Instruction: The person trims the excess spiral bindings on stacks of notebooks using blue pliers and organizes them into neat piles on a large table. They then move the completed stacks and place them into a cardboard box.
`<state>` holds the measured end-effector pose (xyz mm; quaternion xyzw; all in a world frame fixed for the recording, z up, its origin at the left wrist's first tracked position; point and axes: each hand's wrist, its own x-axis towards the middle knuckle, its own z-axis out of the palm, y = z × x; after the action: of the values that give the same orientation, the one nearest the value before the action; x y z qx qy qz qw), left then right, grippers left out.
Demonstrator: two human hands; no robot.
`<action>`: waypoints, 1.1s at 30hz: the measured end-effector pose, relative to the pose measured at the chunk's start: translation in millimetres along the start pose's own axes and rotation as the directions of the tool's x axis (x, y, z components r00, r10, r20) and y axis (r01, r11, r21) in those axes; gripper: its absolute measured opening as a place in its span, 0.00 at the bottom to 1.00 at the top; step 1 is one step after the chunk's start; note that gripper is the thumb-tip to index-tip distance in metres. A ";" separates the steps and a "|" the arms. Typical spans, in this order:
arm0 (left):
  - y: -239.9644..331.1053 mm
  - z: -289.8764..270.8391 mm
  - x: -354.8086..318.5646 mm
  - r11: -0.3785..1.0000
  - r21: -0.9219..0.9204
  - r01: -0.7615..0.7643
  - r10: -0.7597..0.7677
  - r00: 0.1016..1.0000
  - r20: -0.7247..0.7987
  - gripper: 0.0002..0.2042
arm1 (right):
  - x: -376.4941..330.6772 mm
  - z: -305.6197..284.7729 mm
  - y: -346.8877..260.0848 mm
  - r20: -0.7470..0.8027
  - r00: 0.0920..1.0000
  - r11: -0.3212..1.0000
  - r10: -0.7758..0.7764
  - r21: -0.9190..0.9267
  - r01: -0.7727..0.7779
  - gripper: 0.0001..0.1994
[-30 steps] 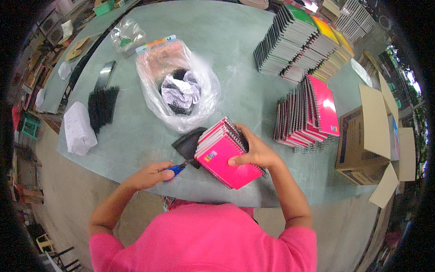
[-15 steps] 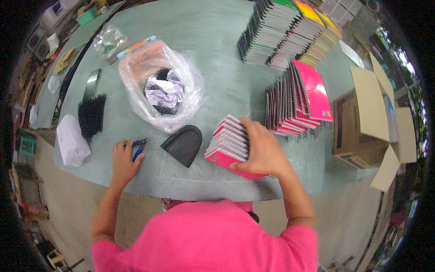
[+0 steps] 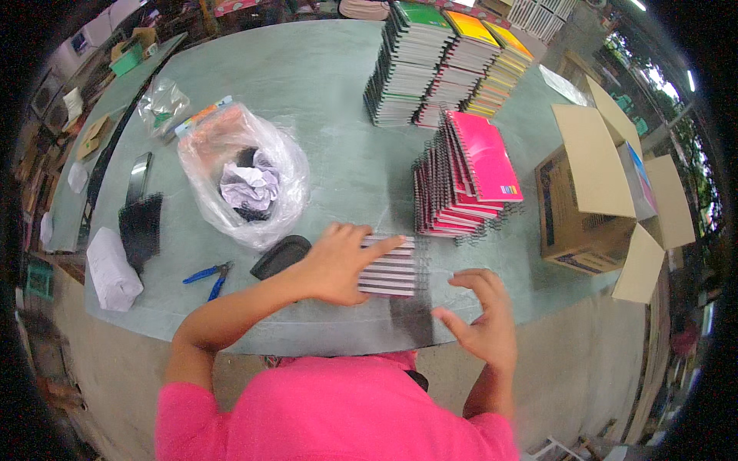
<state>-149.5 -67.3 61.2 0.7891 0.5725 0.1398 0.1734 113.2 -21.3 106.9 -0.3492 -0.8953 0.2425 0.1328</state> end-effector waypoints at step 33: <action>-45.0 47.2 -31.0 0.736 -0.643 -0.212 0.046 0.963 -0.265 0.60 | 62.7 192.2 64.7 0.089 0.966 0.872 -0.243 0.457 0.177 0.56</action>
<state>-177.7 -89.4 -1.5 0.6912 0.4444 0.4373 0.3654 26.0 -2.3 -85.7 -0.1914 -0.8559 0.4493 0.1699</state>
